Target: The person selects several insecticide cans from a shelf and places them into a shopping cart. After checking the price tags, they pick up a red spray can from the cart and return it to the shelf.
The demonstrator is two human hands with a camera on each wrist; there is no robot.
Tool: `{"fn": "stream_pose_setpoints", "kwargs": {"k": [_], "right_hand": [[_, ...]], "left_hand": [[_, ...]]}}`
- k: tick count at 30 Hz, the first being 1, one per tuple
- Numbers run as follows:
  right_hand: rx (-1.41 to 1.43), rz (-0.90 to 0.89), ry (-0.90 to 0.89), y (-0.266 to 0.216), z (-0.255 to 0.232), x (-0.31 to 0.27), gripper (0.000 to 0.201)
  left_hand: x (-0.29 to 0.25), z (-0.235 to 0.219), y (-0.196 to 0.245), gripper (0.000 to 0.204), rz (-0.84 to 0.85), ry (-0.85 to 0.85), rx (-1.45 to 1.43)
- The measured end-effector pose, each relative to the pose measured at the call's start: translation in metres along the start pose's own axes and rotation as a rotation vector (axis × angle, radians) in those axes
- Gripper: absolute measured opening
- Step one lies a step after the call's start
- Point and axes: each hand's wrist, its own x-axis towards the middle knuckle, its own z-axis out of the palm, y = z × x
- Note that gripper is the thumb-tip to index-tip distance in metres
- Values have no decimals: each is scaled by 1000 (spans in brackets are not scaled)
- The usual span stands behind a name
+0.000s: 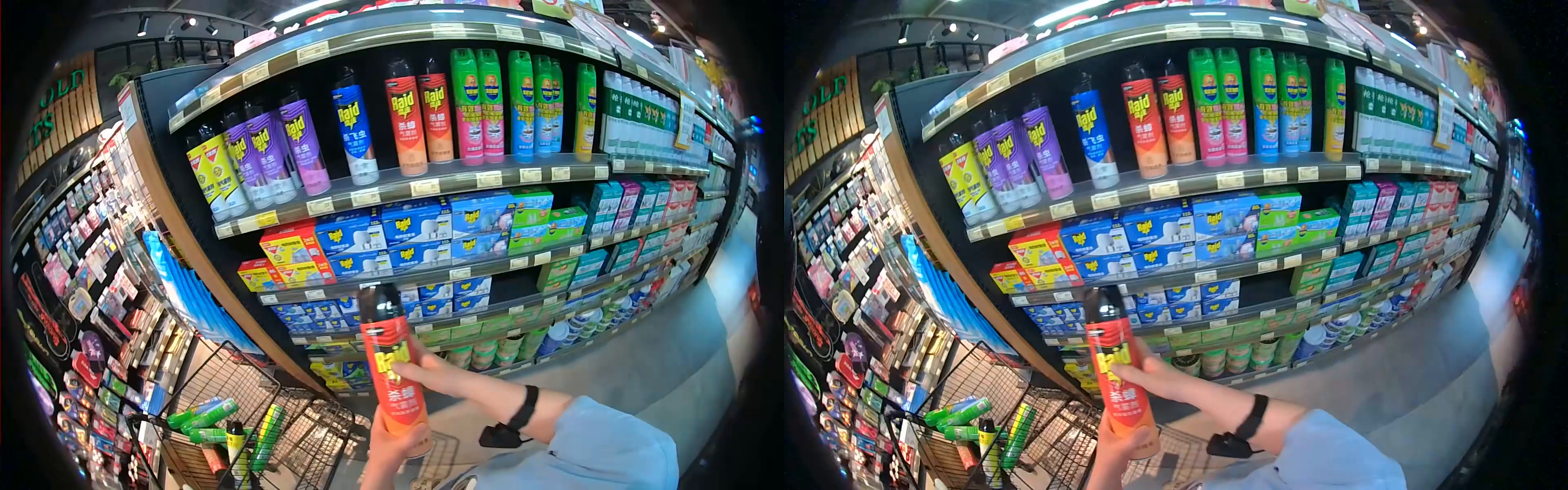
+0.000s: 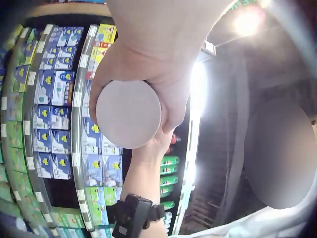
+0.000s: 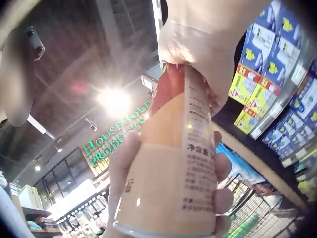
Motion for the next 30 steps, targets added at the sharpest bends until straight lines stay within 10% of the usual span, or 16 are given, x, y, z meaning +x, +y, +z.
{"fn": "stream_pose_setpoints", "kwargs": {"k": [7,16,30], "right_hand": [[-609,75,127,-42,-77,-111,95],[-391,10,96,-88,-123,-181,84],[-535,-144,236,-115,-176,-108,82]], "left_hand": [[-12,110,-36,75,27,-28,191],[-25,193,-66,83,290,17,475],[103,218,-33,86,479,51,604]]}}
